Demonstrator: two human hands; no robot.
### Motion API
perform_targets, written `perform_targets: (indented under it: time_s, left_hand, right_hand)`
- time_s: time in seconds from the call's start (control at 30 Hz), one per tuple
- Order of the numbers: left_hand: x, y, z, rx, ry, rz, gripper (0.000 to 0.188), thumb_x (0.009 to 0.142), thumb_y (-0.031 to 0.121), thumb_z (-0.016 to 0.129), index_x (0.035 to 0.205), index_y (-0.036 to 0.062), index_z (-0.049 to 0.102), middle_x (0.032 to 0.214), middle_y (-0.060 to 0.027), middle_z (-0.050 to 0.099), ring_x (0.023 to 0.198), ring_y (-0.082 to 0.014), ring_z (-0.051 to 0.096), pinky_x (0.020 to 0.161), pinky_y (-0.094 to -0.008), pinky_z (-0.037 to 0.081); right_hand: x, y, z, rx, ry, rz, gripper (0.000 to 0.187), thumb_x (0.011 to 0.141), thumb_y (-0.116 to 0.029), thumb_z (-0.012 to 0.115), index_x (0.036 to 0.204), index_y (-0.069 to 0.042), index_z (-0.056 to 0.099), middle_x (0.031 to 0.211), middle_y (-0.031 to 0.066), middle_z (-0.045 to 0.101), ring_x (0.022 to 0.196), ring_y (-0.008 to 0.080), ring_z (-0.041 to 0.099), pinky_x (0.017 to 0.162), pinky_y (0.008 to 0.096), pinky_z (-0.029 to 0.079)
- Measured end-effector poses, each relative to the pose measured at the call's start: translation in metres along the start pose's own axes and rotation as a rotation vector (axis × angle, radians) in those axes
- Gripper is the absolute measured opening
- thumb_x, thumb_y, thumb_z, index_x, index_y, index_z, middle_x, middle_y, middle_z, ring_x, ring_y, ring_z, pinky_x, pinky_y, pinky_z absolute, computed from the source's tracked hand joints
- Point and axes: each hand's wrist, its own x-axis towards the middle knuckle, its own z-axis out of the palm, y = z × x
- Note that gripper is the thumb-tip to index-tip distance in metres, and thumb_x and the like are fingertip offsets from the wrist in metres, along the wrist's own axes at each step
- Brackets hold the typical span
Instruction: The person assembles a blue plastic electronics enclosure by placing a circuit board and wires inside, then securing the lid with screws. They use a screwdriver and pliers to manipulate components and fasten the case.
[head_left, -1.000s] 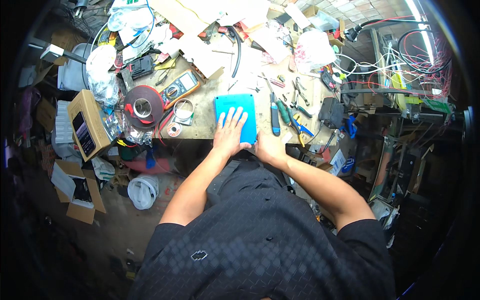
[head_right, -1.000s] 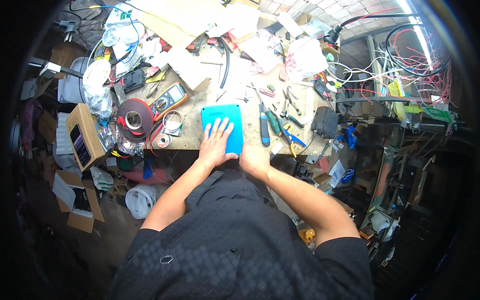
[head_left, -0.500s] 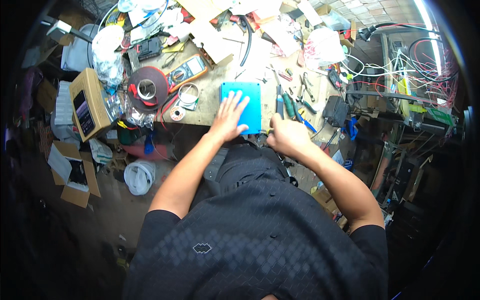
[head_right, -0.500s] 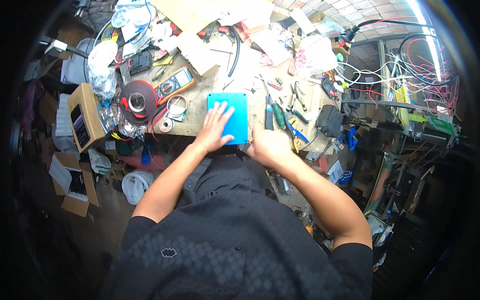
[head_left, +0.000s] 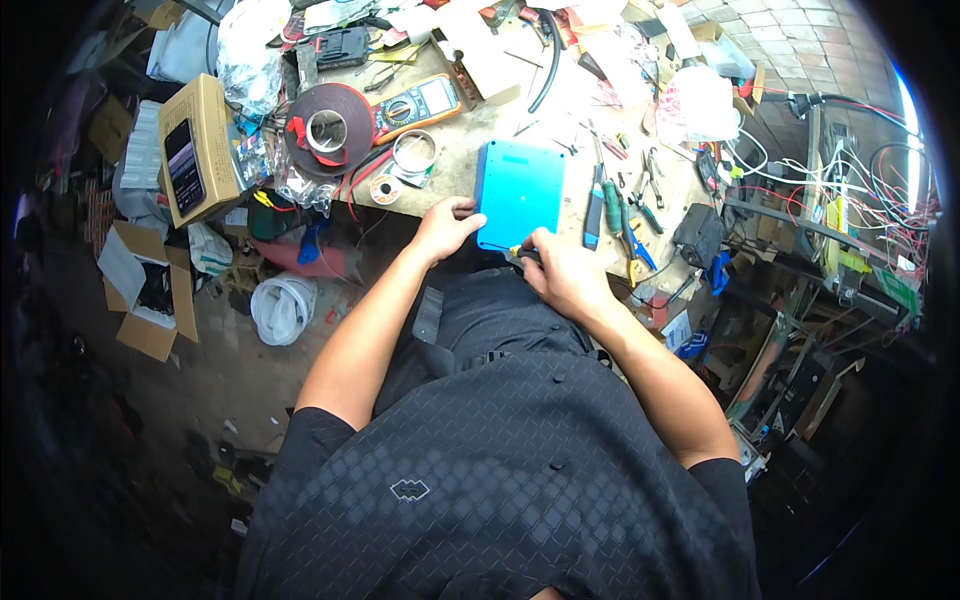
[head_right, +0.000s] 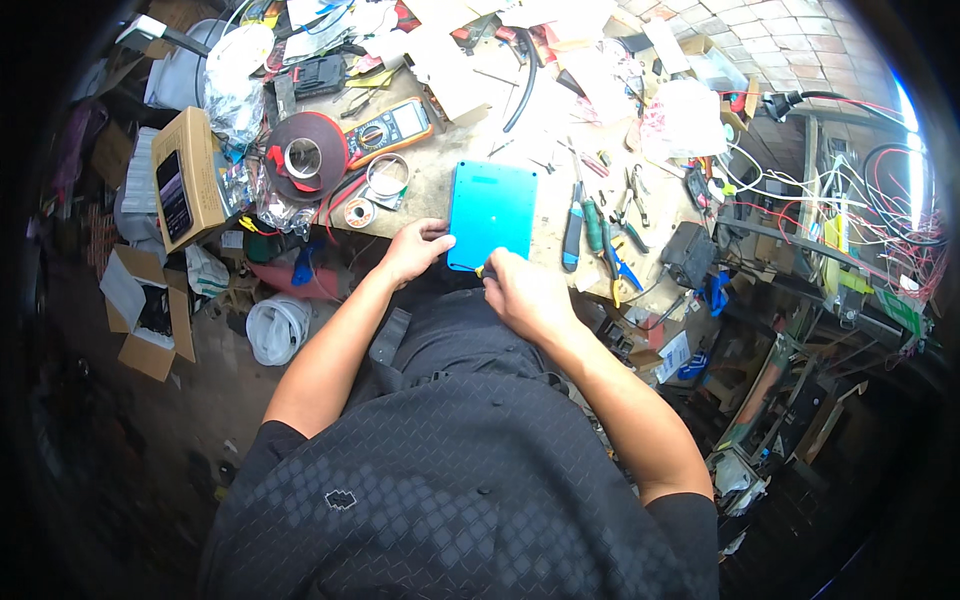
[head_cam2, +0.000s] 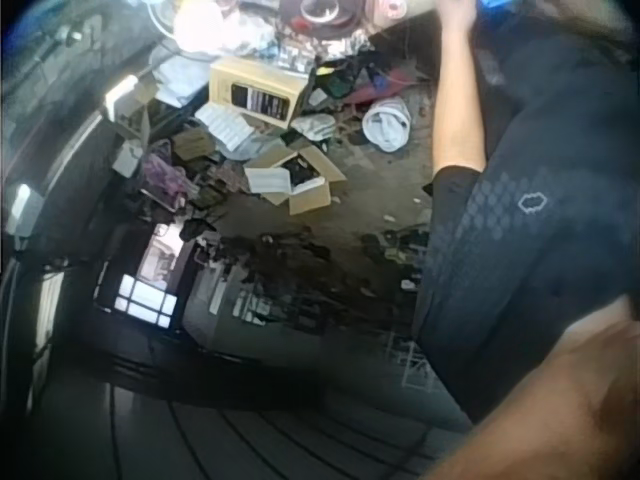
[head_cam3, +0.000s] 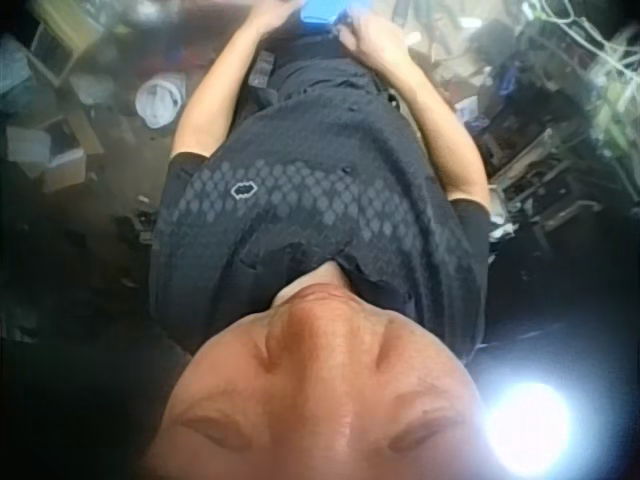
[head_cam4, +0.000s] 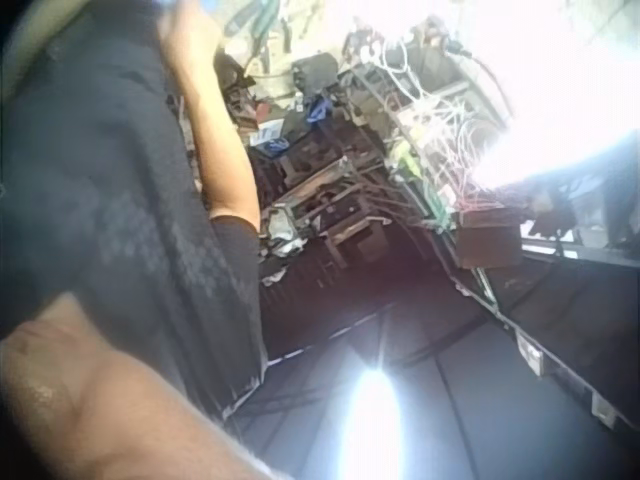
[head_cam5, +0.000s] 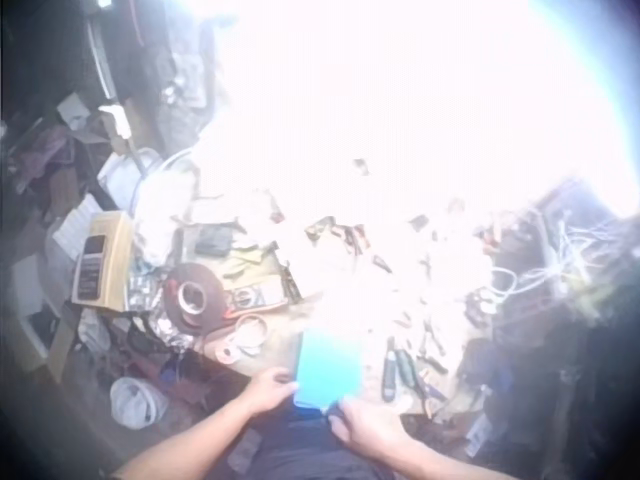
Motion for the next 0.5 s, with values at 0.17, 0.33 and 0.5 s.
perform_targets:
  time_s: [0.17, 0.33, 0.5]
  left_hand:
    - [-0.001, 0.008, 0.005, -0.01, 0.046, -0.081, 0.072, 0.095, 0.026, 0.084, 0.15, -0.0086, 0.053, 0.139, -0.0254, 0.068, 0.123, -0.0269, 0.07, 0.101, -0.0392, 0.058]
    - [0.01, -0.016, 0.015, 0.078, 0.152, -0.083, 0.047, 0.094, 0.033, 0.082, 0.117, -0.0075, 0.072, 0.102, -0.0159, 0.076, 0.091, -0.0215, 0.071, 0.08, -0.0365, 0.057]
    - [0.0, 0.007, 0.01, 0.149, 0.102, -0.163, 0.043, 0.096, 0.039, 0.077, 0.081, -0.0003, 0.072, 0.066, -0.0045, 0.063, 0.053, -0.0127, 0.053, 0.049, -0.0344, 0.041]
  right_hand:
    - [0.008, -0.008, 0.011, -0.155, 0.106, -0.174, 0.018, 0.095, -0.02, 0.07, 0.099, -0.007, 0.058, 0.085, 0.0157, 0.068, 0.075, 0.0374, 0.072, 0.066, 0.0481, 0.057]
    - [0.01, -0.017, 0.02, -0.324, 0.073, -0.272, 0.011, 0.096, -0.016, 0.067, 0.097, -0.009, 0.059, 0.079, 0.0117, 0.066, 0.065, 0.032, 0.072, 0.059, 0.0454, 0.056]
    - [0.026, -0.025, 0.033, -0.497, -0.012, -0.392, 0.006, 0.097, -0.018, 0.063, 0.099, -0.012, 0.062, 0.085, 0.0073, 0.066, 0.072, 0.0249, 0.072, 0.065, 0.0411, 0.054]
